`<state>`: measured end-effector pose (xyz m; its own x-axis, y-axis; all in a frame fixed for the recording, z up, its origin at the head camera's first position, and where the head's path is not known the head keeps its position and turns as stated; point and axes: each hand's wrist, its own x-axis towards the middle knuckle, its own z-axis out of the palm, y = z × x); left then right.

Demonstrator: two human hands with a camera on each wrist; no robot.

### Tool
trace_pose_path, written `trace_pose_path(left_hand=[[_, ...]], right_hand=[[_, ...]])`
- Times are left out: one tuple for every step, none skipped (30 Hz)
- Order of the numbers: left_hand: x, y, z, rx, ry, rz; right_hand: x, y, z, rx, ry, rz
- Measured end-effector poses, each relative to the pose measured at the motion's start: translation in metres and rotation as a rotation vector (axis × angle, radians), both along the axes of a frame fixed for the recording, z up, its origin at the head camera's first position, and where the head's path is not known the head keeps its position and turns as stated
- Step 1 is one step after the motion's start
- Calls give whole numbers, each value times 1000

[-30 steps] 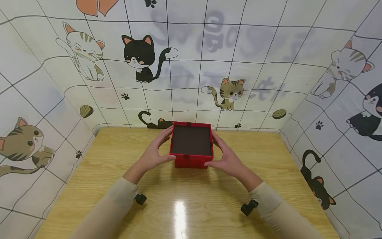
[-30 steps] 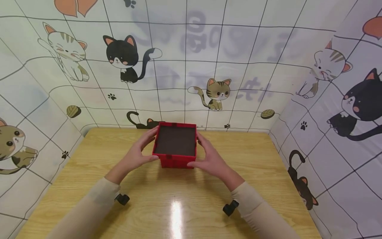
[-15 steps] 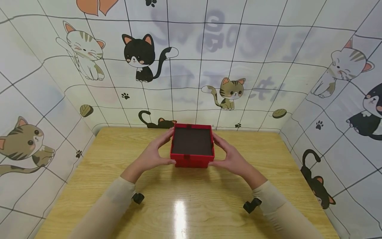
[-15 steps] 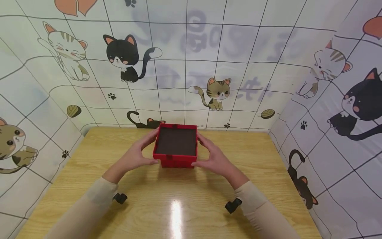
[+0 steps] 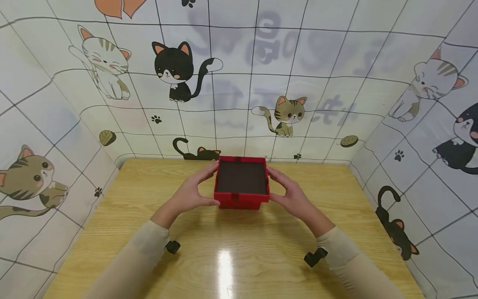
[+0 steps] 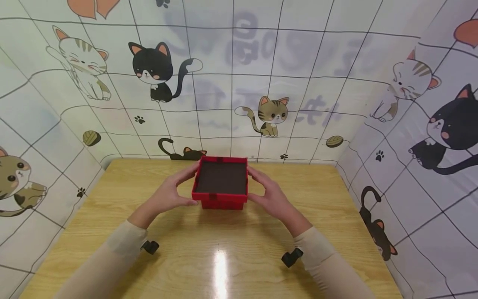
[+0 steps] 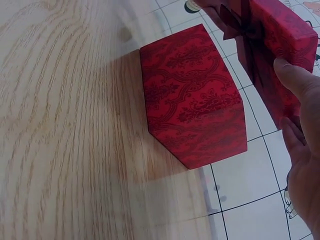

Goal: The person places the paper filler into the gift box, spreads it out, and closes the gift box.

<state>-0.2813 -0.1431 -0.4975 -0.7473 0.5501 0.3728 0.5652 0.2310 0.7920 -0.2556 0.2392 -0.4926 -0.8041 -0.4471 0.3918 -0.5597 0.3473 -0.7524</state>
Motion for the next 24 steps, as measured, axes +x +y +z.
trace_pose_path(left_hand=[[1,0,1,-10,-2,-2],[1,0,1,-20,-2,-5],[1,-1,0,-29,1,-10],[0,-1,0,-42,8,-12],[0,-2,0,-56,15,-11],[0,-2,-1,-68,27,-10],[-1,-3,-1,-74,37,-5],[-1,-3,-1,-80,52,3],[-1,-3,-1,-84,66,14],[-1,-3,-1,-83,81,27],[-1,-3,0,-77,94,39],[-1,-3,0,-67,107,50],[0,-3,1,-58,120,60],[0,-3,2,-50,134,67],[0,-3,3,-41,145,73],[0,-2,3,-34,157,78],[1,-2,4,-25,166,79],[1,-1,4,-18,175,82],[1,-1,4,-9,185,85],[0,0,4,2,191,89],[0,0,4,12,196,94],[0,1,4,23,204,100],[-1,1,3,34,212,106],[-2,2,3,44,219,113]], right_hand=[[0,0,0,-8,10,-6],[0,0,0,-14,19,-12],[1,0,0,-17,23,-19],[1,1,1,-21,21,-25],[1,1,1,-23,19,-30],[2,2,2,-23,16,-34],[2,2,2,-25,14,-37],[2,2,2,-26,16,-38],[2,2,3,-29,17,-36],[2,2,2,-31,16,-36],[3,2,2,-30,19,-38],[3,2,2,-33,21,-42],[3,1,2,-36,21,-50],[3,1,1,-39,22,-61],[4,0,1,-43,24,-76],[4,0,0,-48,30,-94],[5,0,0,-54,37,-111],[5,-1,-1,-60,47,-126],[5,-1,-1,-66,60,-137],[6,-2,-1,-72,74,-148],[6,-2,-1,-78,89,-157],[6,-3,-1,-84,105,-163],[6,-4,-1,-92,117,-167],[6,-4,-1,-99,132,-170]])
